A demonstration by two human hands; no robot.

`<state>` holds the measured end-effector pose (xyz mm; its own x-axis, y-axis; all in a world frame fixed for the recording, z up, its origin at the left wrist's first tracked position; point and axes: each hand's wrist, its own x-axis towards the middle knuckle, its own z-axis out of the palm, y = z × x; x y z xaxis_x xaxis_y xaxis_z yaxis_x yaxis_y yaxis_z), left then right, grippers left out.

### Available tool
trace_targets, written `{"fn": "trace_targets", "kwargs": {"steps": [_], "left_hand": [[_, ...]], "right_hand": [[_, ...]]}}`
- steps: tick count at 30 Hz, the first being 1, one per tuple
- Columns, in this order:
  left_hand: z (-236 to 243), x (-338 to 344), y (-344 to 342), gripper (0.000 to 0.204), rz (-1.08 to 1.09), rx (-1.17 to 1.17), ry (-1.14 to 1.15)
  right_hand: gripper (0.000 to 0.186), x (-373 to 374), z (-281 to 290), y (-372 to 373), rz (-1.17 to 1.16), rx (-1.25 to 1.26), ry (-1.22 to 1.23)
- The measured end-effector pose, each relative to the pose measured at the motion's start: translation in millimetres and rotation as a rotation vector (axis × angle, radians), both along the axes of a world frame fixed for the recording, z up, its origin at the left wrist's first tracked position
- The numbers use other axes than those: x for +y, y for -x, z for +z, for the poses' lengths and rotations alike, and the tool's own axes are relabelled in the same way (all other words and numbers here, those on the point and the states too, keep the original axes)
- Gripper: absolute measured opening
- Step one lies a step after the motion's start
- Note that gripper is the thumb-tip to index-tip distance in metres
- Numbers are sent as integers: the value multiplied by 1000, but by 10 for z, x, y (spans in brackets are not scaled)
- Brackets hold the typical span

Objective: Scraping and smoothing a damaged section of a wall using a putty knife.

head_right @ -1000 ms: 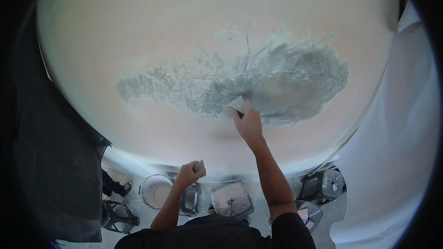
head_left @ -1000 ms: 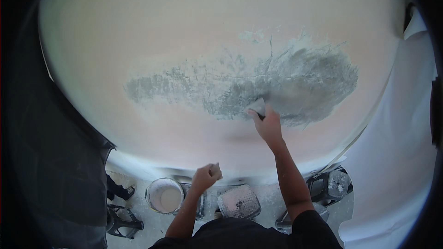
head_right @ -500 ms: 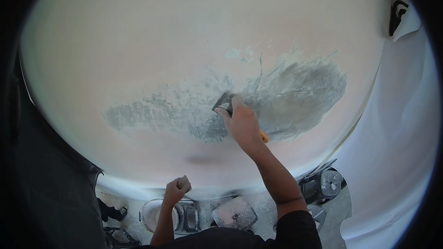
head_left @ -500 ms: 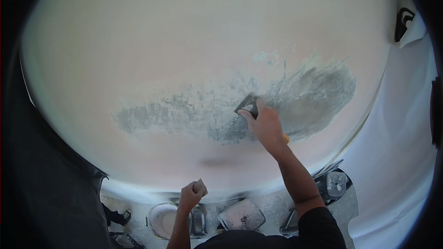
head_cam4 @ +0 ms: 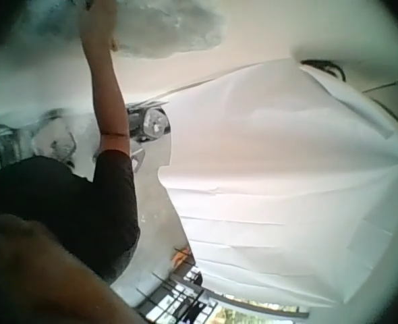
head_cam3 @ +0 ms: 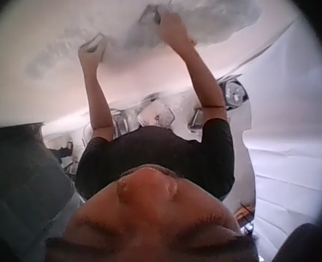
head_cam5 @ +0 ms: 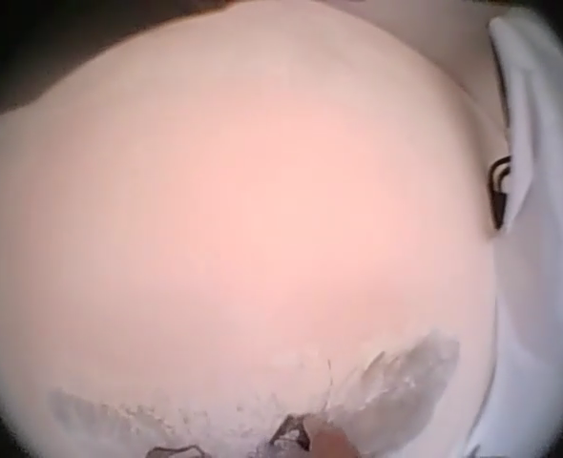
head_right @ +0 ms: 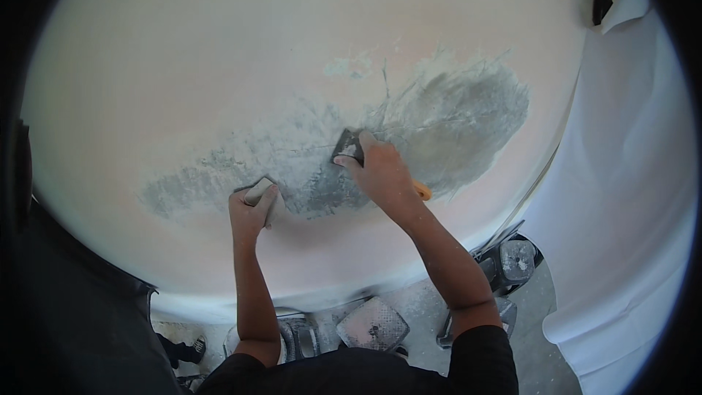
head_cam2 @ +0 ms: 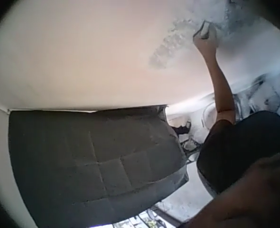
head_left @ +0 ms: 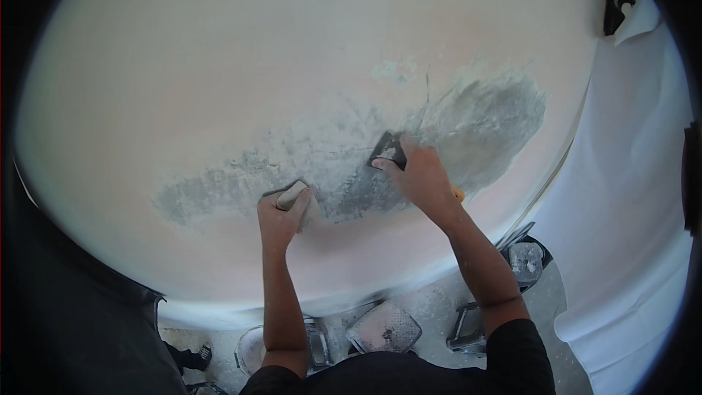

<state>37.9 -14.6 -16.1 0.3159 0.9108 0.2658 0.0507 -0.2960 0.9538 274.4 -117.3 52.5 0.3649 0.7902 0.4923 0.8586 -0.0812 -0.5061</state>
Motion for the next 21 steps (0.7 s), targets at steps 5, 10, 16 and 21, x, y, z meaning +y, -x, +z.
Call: {"fn": "trace_targets", "kwargs": {"steps": [5,10,16,21], "left_hand": [[-222,3,-104,26,124,-135,-217],[-205,43,11,26,122,-30,-225],[-87,-65,-73,24,110,-45,-167],[-134,-22,-40,24,138,-78,-190]], "right_hand": [[46,160,-178,139,77,-78,-154],[46,5,60,54,81,-92,-100],[48,53,-25,111,60,-176,-93],[45,38,124,124,35,-140,-6]]}}
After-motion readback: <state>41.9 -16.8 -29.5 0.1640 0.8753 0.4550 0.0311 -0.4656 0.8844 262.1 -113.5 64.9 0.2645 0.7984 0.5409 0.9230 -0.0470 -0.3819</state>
